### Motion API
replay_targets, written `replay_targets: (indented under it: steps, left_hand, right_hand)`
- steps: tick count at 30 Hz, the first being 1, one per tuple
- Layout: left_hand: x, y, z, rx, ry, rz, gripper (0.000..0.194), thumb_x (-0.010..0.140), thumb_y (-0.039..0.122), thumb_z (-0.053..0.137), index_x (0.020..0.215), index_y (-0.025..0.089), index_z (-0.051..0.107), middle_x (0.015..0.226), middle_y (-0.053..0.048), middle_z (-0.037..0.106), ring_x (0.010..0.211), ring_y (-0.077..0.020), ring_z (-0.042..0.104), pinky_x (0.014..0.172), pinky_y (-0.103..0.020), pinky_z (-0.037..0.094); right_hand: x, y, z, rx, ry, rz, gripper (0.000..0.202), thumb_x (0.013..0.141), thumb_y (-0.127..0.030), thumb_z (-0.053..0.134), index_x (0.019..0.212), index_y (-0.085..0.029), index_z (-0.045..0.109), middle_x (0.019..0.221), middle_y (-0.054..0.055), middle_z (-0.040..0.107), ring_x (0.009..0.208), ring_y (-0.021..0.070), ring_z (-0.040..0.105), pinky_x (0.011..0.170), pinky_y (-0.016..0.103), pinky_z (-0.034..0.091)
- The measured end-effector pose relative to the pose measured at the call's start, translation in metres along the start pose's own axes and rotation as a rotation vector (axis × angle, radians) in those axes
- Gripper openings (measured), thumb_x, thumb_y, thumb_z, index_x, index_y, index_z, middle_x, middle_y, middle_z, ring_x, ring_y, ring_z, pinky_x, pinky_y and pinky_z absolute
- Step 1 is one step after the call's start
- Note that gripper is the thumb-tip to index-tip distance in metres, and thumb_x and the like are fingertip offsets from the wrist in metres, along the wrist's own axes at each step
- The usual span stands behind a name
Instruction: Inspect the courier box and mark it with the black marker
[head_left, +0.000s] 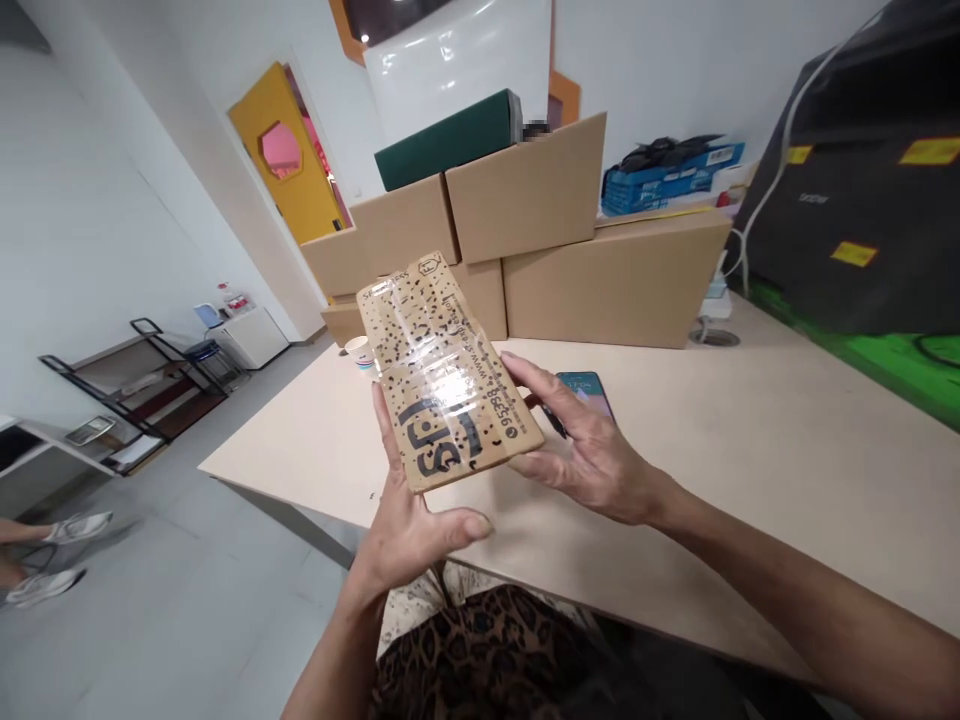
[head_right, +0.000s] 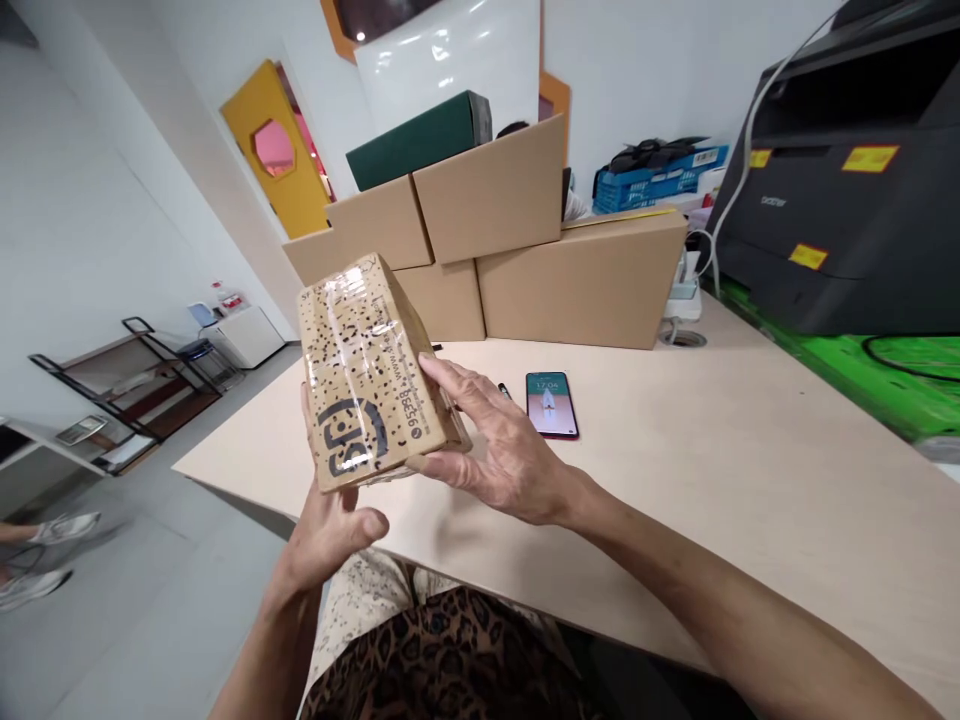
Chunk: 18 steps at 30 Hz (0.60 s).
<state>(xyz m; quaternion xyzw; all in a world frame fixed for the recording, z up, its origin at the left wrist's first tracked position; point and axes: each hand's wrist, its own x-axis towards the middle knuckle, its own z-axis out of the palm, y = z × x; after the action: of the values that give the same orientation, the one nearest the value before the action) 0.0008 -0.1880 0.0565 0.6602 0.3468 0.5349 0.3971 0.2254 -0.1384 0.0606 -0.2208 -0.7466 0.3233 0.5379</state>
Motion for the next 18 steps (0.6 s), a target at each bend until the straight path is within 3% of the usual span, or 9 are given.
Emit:
replay_targets:
  steps: [3,6,10,14,18]
  left_hand:
    - [-0.002,0.005,0.008,0.032,0.014,0.050,0.136,0.080,0.061,0.085,0.169,0.037,-0.015,0.157,-0.015,0.058,0.150,-0.0390,0.051,0.129,-0.060,0.036]
    - [0.002,0.000,0.016,0.010,0.106,0.080,0.112,0.090,0.057,0.077,0.169,0.045,-0.001,0.161,-0.010,0.053,0.149,-0.0366,0.052,0.124,-0.057,0.044]
    - [0.011,-0.011,0.022,-0.060,0.202,-0.036,0.084,0.095,0.056,0.069,0.163,0.045,0.021,0.158,-0.008,0.054,0.145,-0.0355,0.056,0.119,-0.057,0.050]
    - [0.021,-0.021,0.023,-0.181,0.193,-0.149,0.075,0.094,0.056,0.070,0.155,0.038,0.029,0.146,-0.010,0.062,0.133,-0.0338,0.063,0.114,-0.056,0.053]
    - [0.035,-0.024,0.025,-0.242,0.184,-0.160,0.078,0.089,0.051,0.077,0.152,0.035,0.033,0.139,-0.010,0.065,0.130,-0.0322,0.064,0.114,-0.054,0.052]
  right_hand:
    - [-0.003,-0.004,0.000,-0.032,0.055,-0.030,0.070,0.094,-0.055,0.072,0.159,-0.037,0.052,0.156,0.005,0.061,0.141,0.0391,0.057,0.119,0.062,0.046]
    - [-0.001,0.003,0.003,-0.060,0.079,-0.036,0.068,0.096,-0.053,0.069,0.159,-0.036,0.051,0.146,0.008,0.066,0.132,0.0364,0.063,0.114,0.058,0.051]
    - [0.002,0.017,0.009,-0.117,0.080,0.022,0.064,0.092,-0.056,0.073,0.151,-0.034,0.059,0.134,0.012,0.068,0.118,0.0340,0.066,0.100,0.055,0.059]
    - [0.005,0.025,0.012,-0.120,0.105,0.105,0.051,0.093,-0.060,0.069,0.138,-0.035,0.066,0.128,0.010,0.068,0.108,0.0309,0.066,0.100,0.056,0.057]
    - [0.008,0.037,0.012,-0.070,0.132,0.169,0.055,0.093,-0.065,0.065,0.139,-0.036,0.061,0.138,0.010,0.064,0.121,0.0337,0.062,0.108,0.060,0.050]
